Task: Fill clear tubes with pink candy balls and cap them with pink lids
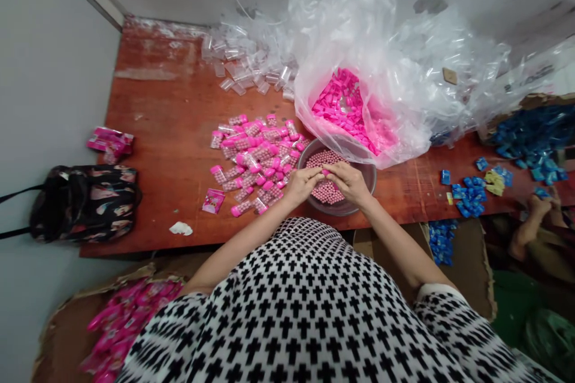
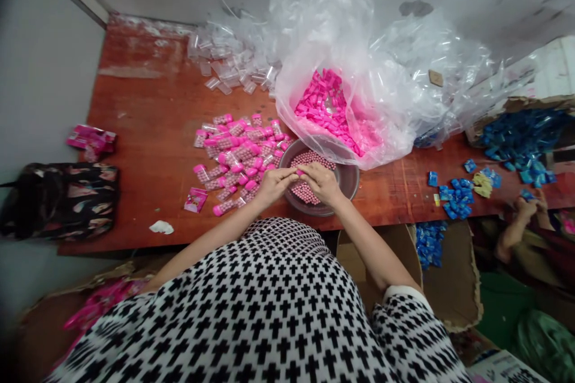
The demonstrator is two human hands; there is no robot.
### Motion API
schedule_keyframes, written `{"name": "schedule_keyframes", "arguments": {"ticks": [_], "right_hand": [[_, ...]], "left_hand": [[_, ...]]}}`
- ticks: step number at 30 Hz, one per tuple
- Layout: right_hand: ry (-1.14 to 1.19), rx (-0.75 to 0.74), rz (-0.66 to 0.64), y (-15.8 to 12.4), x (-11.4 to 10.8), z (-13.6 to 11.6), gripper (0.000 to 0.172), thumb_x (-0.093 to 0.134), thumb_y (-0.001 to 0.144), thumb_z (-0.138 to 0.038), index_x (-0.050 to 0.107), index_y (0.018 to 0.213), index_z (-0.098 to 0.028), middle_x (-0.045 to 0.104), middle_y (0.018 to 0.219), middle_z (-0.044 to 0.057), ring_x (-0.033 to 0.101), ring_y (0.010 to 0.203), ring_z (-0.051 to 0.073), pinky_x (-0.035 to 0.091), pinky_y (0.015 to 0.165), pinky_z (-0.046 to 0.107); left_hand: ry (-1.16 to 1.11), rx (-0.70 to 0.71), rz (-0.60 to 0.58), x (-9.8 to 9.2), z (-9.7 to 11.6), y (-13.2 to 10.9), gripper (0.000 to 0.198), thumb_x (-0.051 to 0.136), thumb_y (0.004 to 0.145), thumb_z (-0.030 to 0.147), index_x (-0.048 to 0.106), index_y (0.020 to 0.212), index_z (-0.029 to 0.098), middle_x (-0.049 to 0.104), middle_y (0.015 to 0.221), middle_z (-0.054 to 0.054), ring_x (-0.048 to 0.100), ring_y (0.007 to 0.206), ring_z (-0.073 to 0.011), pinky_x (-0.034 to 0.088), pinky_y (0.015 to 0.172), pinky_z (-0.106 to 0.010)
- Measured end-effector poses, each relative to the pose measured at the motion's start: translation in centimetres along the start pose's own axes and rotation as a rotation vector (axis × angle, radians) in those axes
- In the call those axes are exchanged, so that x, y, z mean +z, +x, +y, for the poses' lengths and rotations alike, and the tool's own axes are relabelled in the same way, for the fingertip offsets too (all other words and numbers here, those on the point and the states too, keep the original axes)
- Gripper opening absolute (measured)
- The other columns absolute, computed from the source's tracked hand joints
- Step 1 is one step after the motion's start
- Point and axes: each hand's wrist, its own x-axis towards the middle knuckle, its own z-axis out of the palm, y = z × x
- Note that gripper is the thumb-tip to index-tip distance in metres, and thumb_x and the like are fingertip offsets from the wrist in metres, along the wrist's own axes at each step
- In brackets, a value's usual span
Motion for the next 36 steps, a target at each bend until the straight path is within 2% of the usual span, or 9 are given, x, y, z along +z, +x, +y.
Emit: {"name": "schedule_keyframes", "arguments": {"ticks": [4,8,13,17,20,24,27,29,36], "right_hand": [[0.180,0.097,0.031,0.4,-0.7,-0.9,0.028,0.053,0.088,-0.031,0.063,0.114,-0.027,0.066,0.103,0.005,0.060,0.097,0.016,0.047,0.089,0.034],[0.369,0.277,0.040,0.1,-1.3,-1.0,0.035,0.055,0.086,-0.032,0.059,0.120,-0.028,0.063,0.116,0.003,0.056,0.111,0.018,0.040,0.101,0.038],[0.853,0.544,0.212,-1.8,-0.3,-0.3,0.038,0.069,0.074,-0.036,0.063,0.109,-0.026,0.069,0.097,0.002,0.065,0.084,0.017,0.053,0.080,0.036],[0.974,0.598,0.364,-2.0,0.9,-0.4,0.028,0.076,0.065,-0.036,0.068,0.088,-0.023,0.067,0.077,0.000,0.061,0.064,0.013,0.054,0.072,0.033],[1.015,0.614,0.374,-1.2,0.5,-0.8,0.026,0.073,0.067,-0.042,0.067,0.080,-0.021,0.066,0.081,0.001,0.062,0.071,0.015,0.055,0.073,0.035],[1.163,0.686,0.143,-0.3,-0.6,-1.5,0.026,0.068,0.072,-0.041,0.066,0.087,-0.020,0.066,0.097,0.003,0.062,0.088,0.018,0.055,0.078,0.037],[1.299,0.850,-0.072,-0.1,-0.9,-2.0,0.028,0.066,0.073,-0.038,0.063,0.096,-0.021,0.068,0.092,0.003,0.063,0.085,0.017,0.054,0.081,0.042],[1.342,0.927,-0.115,-0.1,-0.6,-2.2,0.023,0.063,0.074,-0.036,0.062,0.091,-0.019,0.069,0.084,0.002,0.064,0.081,0.017,0.053,0.083,0.045],[1.325,1.021,0.161,-0.2,2.8,-2.8,0.013,0.056,0.076,-0.031,0.059,0.079,-0.019,0.066,0.066,0.000,0.063,0.068,0.016,0.055,0.078,0.042]], "left_hand": [[-0.208,-0.089,0.063,-0.2,0.1,0.2,0.027,0.060,0.077,0.033,0.072,0.095,0.017,0.072,0.098,-0.007,0.066,0.089,-0.0216,0.049,0.083,-0.032],[-0.479,-0.264,0.093,-0.2,0.2,0.5,0.036,0.067,0.071,0.037,0.070,0.100,0.016,0.072,0.092,-0.006,0.066,0.079,-0.0203,0.053,0.074,-0.034],[-0.753,-0.376,0.191,0.1,0.2,0.8,0.044,0.074,0.062,0.042,0.071,0.097,0.015,0.072,0.085,-0.005,0.064,0.069,-0.0157,0.053,0.069,-0.032],[-0.607,-0.271,0.156,0.4,0.1,0.5,0.041,0.073,0.064,0.042,0.072,0.095,0.015,0.072,0.095,-0.007,0.065,0.082,-0.0200,0.051,0.079,-0.034],[-0.464,-0.181,0.099,0.4,-0.1,0.3,0.037,0.068,0.071,0.041,0.072,0.098,0.017,0.071,0.101,-0.008,0.065,0.090,-0.0220,0.049,0.083,-0.035],[-0.283,-0.010,0.029,0.0,0.0,0.2,0.027,0.063,0.077,0.038,0.072,0.096,0.021,0.071,0.098,-0.007,0.063,0.093,-0.0207,0.046,0.090,-0.037],[-0.220,0.067,0.033,-0.1,0.2,0.1,0.022,0.063,0.077,0.036,0.073,0.092,0.022,0.071,0.097,-0.006,0.059,0.101,-0.0204,0.043,0.096,-0.038],[-0.232,0.062,0.041,-0.1,0.3,-0.1,0.023,0.062,0.078,0.035,0.073,0.092,0.021,0.070,0.097,-0.007,0.059,0.102,-0.0203,0.043,0.096,-0.038],[-0.271,-0.062,0.078,0.4,0.5,-1.0,0.024,0.061,0.076,0.036,0.073,0.088,0.019,0.071,0.098,-0.006,0.063,0.095,-0.0199,0.045,0.092,-0.035]]}}
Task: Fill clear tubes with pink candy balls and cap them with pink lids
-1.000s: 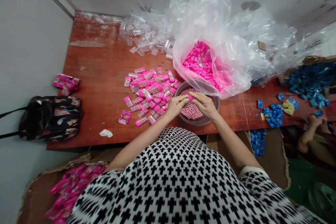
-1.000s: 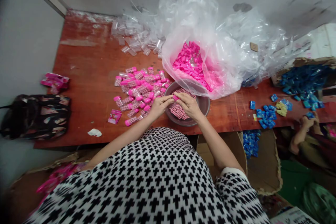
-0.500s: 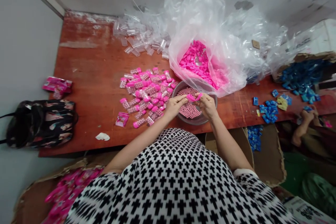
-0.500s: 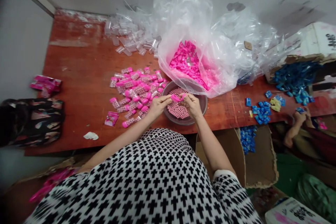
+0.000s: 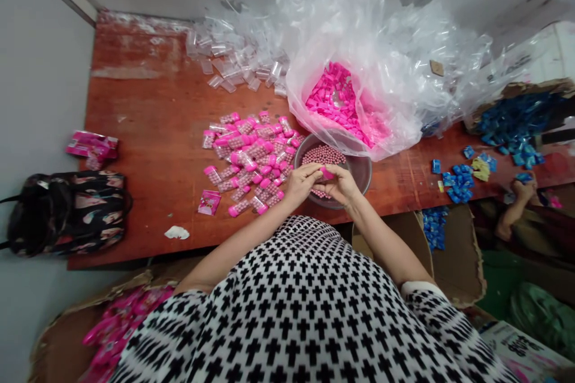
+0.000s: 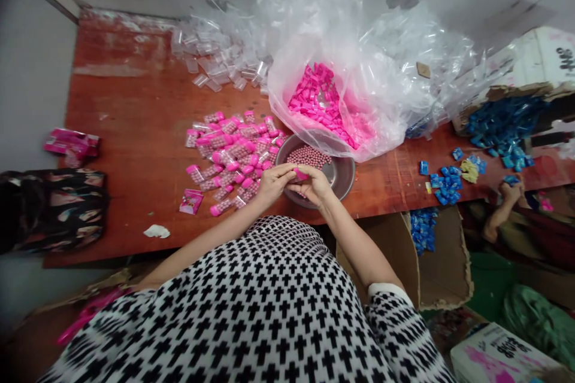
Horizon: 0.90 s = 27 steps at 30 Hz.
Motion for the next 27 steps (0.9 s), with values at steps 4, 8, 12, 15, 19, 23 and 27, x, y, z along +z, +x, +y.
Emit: {"name": "schedule_keyframes", "arguments": {"ticks": [4,8,12,15,19,23,27], "right_hand": [[-0.011,0.033,0.008,0.5,0.5,0.8,0.028,0.050,0.083,-0.045,0.058,0.082,-0.019,0.065,0.065,0.002,0.064,0.066,0.016,0.056,0.075,0.038],[-0.039,0.143,-0.132,0.9,0.4,0.0,0.059,0.031,0.084,-0.069,0.058,0.095,-0.017,0.068,0.076,0.007,0.067,0.071,0.018,0.057,0.072,0.037],[-0.011,0.127,-0.113,1.1,-0.2,-0.5,0.062,0.027,0.084,-0.070,0.057,0.099,-0.017,0.069,0.086,0.010,0.068,0.072,0.018,0.056,0.068,0.034],[0.025,0.089,-0.016,0.5,-0.7,-0.1,0.048,0.033,0.090,-0.058,0.057,0.097,-0.017,0.070,0.087,0.009,0.068,0.071,0.015,0.056,0.066,0.030],[0.046,0.064,0.014,0.3,-2.0,0.8,0.035,0.043,0.091,-0.045,0.058,0.091,-0.013,0.070,0.080,0.008,0.066,0.060,0.012,0.053,0.058,0.023],[-0.023,-0.039,0.045,0.6,-4.5,0.3,0.032,0.064,0.078,-0.044,0.060,0.089,-0.014,0.069,0.082,0.006,0.065,0.061,0.011,0.052,0.056,0.021],[-0.139,-0.257,0.100,0.5,-7.9,-3.6,0.040,0.070,0.068,-0.050,0.063,0.086,-0.016,0.069,0.087,0.006,0.065,0.068,0.012,0.052,0.059,0.022]], "left_hand": [[-0.085,-0.136,0.047,0.1,-0.4,0.2,0.027,0.063,0.073,0.036,0.073,0.087,0.016,0.072,0.091,-0.006,0.064,0.085,-0.0195,0.048,0.084,-0.034],[-0.323,-0.294,0.113,0.0,-0.9,1.0,0.036,0.067,0.067,0.041,0.072,0.090,0.013,0.072,0.089,-0.007,0.064,0.077,-0.0181,0.050,0.077,-0.033],[-0.348,-0.308,0.173,-1.8,-1.5,1.6,0.043,0.070,0.062,0.043,0.071,0.092,0.012,0.071,0.096,-0.010,0.064,0.084,-0.0192,0.049,0.082,-0.034],[-0.167,-0.306,0.235,-5.1,-2.1,1.5,0.047,0.066,0.064,0.047,0.069,0.096,0.011,0.070,0.101,-0.011,0.063,0.095,-0.0235,0.047,0.089,-0.040],[0.237,-0.302,0.376,-10.8,-3.4,2.6,0.048,0.061,0.069,0.046,0.066,0.106,0.015,0.065,0.114,-0.011,0.056,0.112,-0.0278,0.039,0.100,-0.044],[0.535,-0.222,0.398,-12.4,-3.1,4.7,0.062,0.054,0.074,0.051,0.057,0.121,0.012,0.053,0.131,-0.015,0.047,0.123,-0.0315,0.034,0.105,-0.046],[0.623,-0.039,0.267,-7.9,-0.8,7.3,0.053,0.047,0.079,0.051,0.059,0.118,0.019,0.057,0.127,-0.010,0.049,0.121,-0.0282,0.035,0.106,-0.045]]}}
